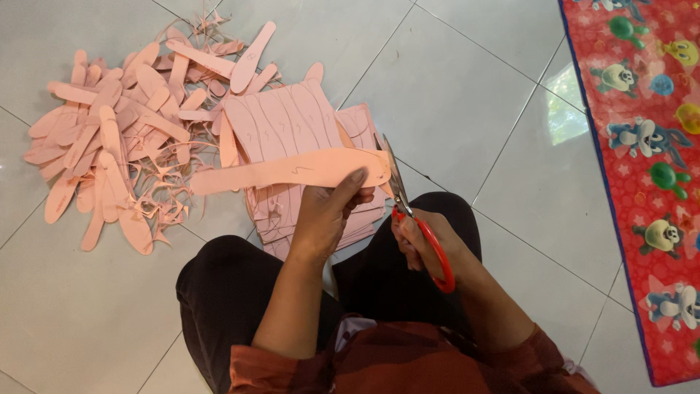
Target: The person sits on the floor and uses red-handled scissors to cut elongated oval shapes from a stack of pink foam sheets. They follow pre-drawn outlines, rotate the sheets to cut along curves, and place finished pieces into a growing pile on the left.
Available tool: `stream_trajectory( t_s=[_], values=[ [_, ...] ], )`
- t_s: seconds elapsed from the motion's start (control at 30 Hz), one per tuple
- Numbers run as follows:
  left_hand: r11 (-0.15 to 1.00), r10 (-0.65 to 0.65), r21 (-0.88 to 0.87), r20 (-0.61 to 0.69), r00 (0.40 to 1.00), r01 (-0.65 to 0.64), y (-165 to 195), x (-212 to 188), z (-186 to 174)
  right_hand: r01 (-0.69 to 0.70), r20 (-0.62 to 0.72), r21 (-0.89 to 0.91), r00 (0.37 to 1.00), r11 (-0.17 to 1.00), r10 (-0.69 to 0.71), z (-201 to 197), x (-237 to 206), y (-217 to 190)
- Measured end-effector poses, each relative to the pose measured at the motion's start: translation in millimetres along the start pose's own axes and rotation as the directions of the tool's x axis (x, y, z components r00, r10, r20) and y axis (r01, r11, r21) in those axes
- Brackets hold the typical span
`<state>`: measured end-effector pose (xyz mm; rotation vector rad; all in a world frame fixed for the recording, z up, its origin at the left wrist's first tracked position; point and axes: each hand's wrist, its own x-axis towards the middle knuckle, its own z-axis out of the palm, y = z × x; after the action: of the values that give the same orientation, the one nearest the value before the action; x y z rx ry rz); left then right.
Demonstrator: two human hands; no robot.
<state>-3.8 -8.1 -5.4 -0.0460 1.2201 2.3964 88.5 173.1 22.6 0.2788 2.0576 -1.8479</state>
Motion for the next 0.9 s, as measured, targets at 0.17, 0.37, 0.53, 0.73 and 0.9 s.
stream_trajectory(
  t_s=[0.17, 0.37, 0.53, 0.73, 0.9],
  values=[
    [0.998, 0.003, 0.067, -0.029, 1.000, -0.001, 2.6, 0.7, -5.1, -0.007, -0.023, -0.118, 1.000, 0.993, 0.004, -1.4, -0.5, -2.3],
    [0.976, 0.212, 0.066, -0.059, 0.975, -0.208, 0.4, -1.4, 6.9, -0.045, -0.017, -0.081, 0.999, 0.996, 0.044, -0.6, -3.1, -3.3],
    [0.958, 0.278, 0.111, -0.140, 0.950, -0.264, 3.3, -7.5, 24.5, -0.072, -0.024, -0.090, 0.997, 0.993, 0.070, 2.1, -2.8, -2.2],
    [0.948, 0.256, 0.204, -0.031, 0.966, -0.244, 11.7, -11.4, 25.9, 0.049, 0.051, -0.141, 0.998, 0.989, -0.043, 1.4, -6.0, -4.6],
    [0.943, 0.227, 0.238, 0.050, 0.973, -0.232, 9.4, -12.0, 28.0, 0.185, 0.100, -0.154, 0.980, 0.971, -0.171, -0.6, -3.6, -7.4]
  ],
)
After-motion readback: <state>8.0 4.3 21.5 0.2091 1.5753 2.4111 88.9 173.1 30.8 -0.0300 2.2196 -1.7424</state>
